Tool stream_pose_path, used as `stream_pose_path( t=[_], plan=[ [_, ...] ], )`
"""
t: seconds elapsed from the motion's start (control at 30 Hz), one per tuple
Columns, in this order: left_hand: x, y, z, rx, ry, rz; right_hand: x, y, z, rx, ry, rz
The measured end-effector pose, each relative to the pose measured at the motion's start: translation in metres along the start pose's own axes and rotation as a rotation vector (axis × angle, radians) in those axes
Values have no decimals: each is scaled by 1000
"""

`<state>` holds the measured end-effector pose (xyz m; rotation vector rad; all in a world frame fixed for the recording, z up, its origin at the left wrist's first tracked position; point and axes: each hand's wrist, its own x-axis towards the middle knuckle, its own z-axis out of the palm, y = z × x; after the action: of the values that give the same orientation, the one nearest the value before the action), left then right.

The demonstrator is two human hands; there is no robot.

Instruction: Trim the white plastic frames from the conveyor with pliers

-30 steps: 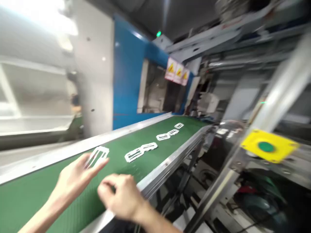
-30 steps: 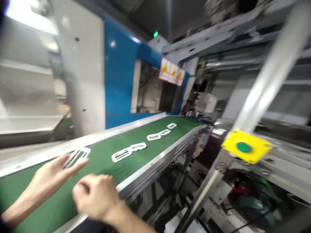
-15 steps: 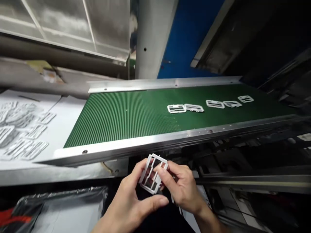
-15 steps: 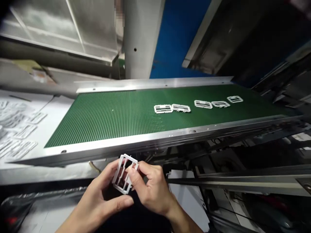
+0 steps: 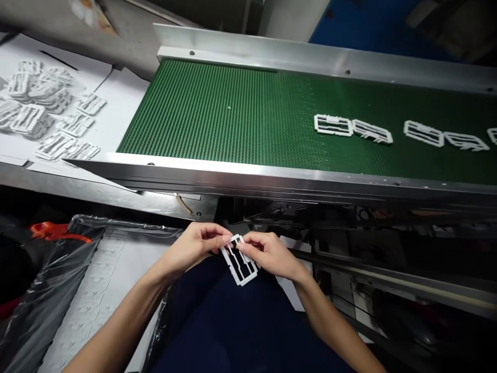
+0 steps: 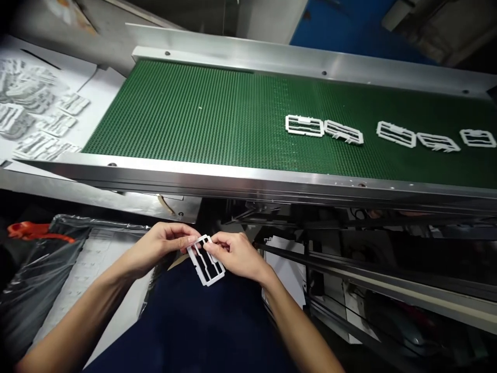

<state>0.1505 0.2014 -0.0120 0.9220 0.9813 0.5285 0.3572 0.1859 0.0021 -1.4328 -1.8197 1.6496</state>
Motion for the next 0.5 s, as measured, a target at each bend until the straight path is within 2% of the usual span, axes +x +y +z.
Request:
stream_pose_path(
  t=[0.27,0.4,0.5],
  plan=[
    [9,-2,-12,23,-112,-125,9,11,4,-21,-84,3],
    [11,-6,-13,70,-159,-55,13,16,4,83,-137,0],
    [7,-9,-10,147,-100,52,16,23,7,239,-210,6]
  ],
)
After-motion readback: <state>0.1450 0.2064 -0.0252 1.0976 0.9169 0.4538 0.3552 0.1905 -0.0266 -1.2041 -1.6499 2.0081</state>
